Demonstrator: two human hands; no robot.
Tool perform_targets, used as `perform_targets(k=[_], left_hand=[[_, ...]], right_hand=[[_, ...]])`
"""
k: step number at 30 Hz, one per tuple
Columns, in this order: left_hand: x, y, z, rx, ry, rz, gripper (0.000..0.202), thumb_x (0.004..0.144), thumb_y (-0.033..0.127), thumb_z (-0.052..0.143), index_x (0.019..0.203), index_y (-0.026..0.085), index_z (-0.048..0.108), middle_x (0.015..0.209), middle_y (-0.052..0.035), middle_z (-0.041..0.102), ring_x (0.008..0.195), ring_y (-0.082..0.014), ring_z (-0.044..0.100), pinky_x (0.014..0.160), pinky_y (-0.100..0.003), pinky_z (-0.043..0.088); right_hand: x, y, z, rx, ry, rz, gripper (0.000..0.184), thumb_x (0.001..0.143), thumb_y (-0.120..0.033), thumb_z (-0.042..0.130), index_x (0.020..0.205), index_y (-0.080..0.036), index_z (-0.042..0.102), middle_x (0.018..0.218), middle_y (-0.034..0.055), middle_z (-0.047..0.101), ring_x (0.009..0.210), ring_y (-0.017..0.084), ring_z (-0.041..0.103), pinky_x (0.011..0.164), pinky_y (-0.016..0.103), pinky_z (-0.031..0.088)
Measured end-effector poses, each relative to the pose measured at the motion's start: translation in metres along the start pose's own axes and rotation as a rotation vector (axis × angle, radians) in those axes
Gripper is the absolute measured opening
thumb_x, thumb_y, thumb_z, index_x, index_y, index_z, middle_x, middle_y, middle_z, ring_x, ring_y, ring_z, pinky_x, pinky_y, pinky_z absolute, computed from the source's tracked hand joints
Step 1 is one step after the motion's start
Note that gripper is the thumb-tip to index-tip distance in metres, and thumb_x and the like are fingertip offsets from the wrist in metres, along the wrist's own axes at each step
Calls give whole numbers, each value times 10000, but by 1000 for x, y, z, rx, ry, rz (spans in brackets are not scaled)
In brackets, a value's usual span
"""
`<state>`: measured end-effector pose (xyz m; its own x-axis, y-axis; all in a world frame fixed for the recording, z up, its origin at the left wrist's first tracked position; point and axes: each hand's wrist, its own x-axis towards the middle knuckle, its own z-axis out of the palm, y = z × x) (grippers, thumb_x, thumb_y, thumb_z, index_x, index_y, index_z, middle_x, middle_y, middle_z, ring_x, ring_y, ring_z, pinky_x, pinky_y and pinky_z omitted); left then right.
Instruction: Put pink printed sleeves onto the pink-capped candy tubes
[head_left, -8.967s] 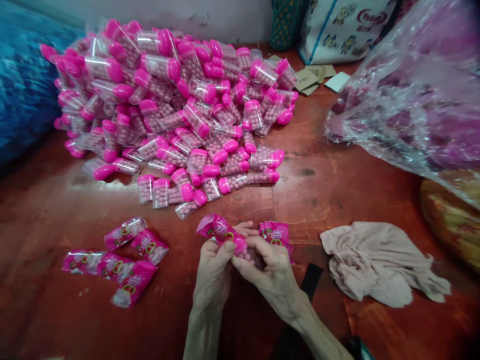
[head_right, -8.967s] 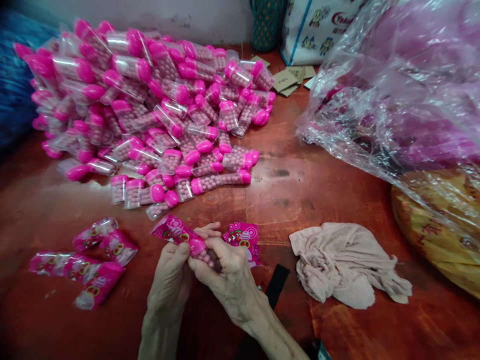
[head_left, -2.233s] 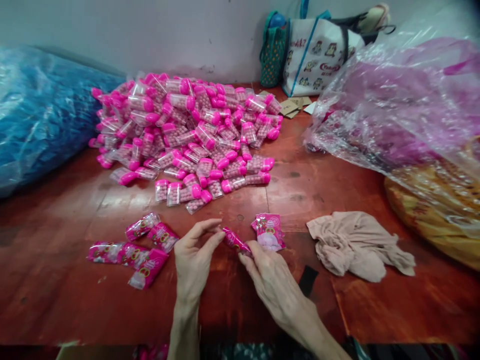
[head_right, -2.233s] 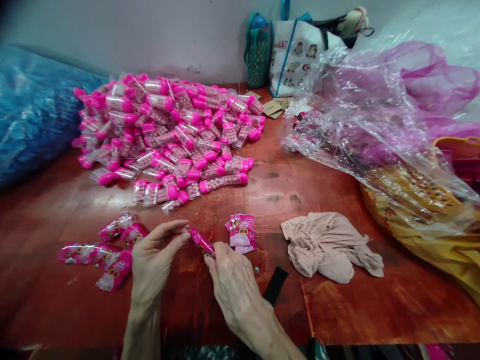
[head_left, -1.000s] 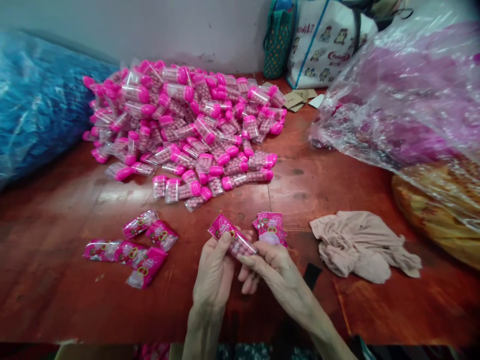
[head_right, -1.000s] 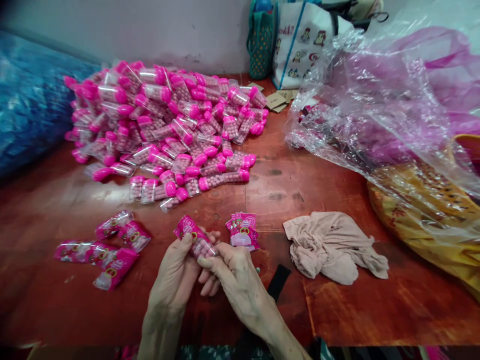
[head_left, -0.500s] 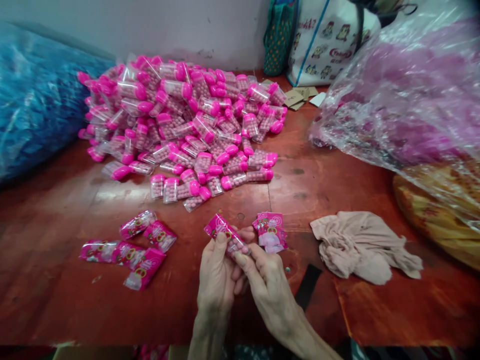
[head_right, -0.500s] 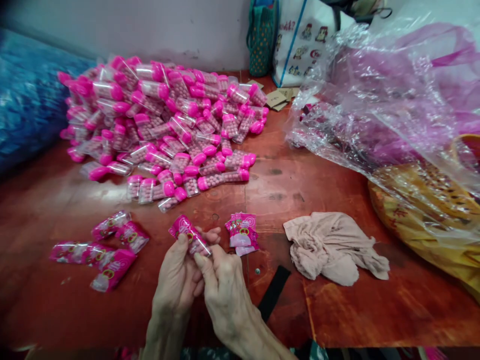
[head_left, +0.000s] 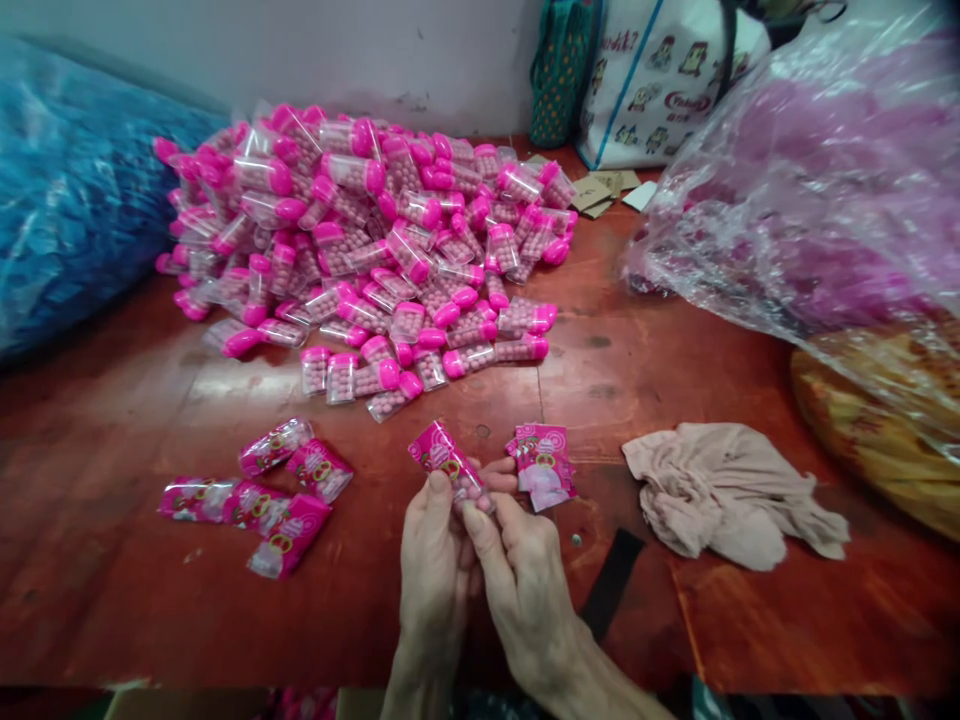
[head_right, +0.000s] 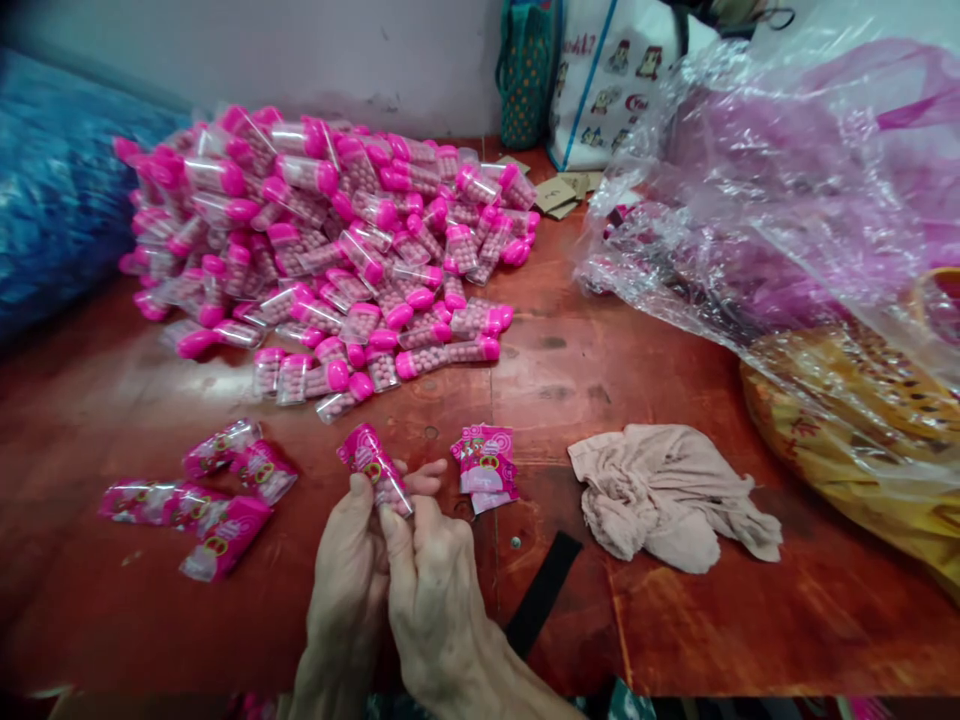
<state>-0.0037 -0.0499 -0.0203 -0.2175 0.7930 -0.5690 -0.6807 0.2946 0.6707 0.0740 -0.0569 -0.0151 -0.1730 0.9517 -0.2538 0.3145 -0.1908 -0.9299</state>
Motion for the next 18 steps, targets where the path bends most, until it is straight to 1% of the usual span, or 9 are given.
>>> perform_targets(k=[2,3,4,6,9,11,14,16,18], left_hand=[[-2,-2,3,31,6,-6,390,740,459,592,889,106,661,785,-109,705,531,-158,620,466,-237,478],[-2,-2,4,31,1,-10,392,734,457,597,885,101,665,784,-114,705,569,-174,633,488,-245,485],[-2,-2,4,27,-10,-15,380,734,446,600,878,102,668,779,-113,704,568,-173,631,481,-241,480],[-2,-1,5,22,-36,-26,333,744,410,599,864,108,672,752,-97,702,478,-132,587,405,-211,436],[-1,-3,6,33,-79,-48,306,768,388,578,869,115,672,686,-70,688,334,-60,452,295,-172,320],[-1,-5,6,49,-94,-58,317,781,392,562,891,113,666,649,-60,675,298,-38,387,269,-161,267],[-2,-8,7,83,-86,-71,351,781,416,554,899,101,655,586,-43,644,274,-23,325,256,-151,226],[-3,-9,7,102,-66,-80,370,772,440,557,888,101,648,532,-15,604,267,-16,295,250,-142,211],[-3,-10,7,110,-50,-80,365,765,449,563,872,109,641,459,31,524,268,-17,274,245,-129,210]], right_hand=[[2,0,0,-7,34,-36,265,896,-309,375,795,-158,568,715,74,649,604,177,611,545,258,421],[3,0,0,13,30,-47,257,896,-299,378,790,-162,567,719,69,649,611,174,611,550,255,420],[4,1,0,45,18,-53,250,898,-291,380,785,-167,565,701,55,643,596,162,603,539,246,415],[5,2,0,126,-13,-46,244,902,-281,385,765,-177,559,645,22,613,538,131,569,490,223,396],[7,5,-2,212,-33,-15,249,895,-295,411,718,-182,544,554,-13,545,456,107,508,432,212,365],[9,7,-3,232,-36,-2,249,886,-302,430,700,-180,542,520,-20,520,441,107,496,427,217,364],[10,10,-5,255,-32,4,247,876,-305,446,690,-180,548,502,-20,517,435,113,502,415,223,366],[12,13,-5,295,-57,15,243,877,-312,445,695,-186,544,489,-27,516,402,110,497,386,221,360],[12,15,-5,327,-79,31,239,880,-325,445,700,-195,534,467,-40,500,366,104,482,358,217,349]])
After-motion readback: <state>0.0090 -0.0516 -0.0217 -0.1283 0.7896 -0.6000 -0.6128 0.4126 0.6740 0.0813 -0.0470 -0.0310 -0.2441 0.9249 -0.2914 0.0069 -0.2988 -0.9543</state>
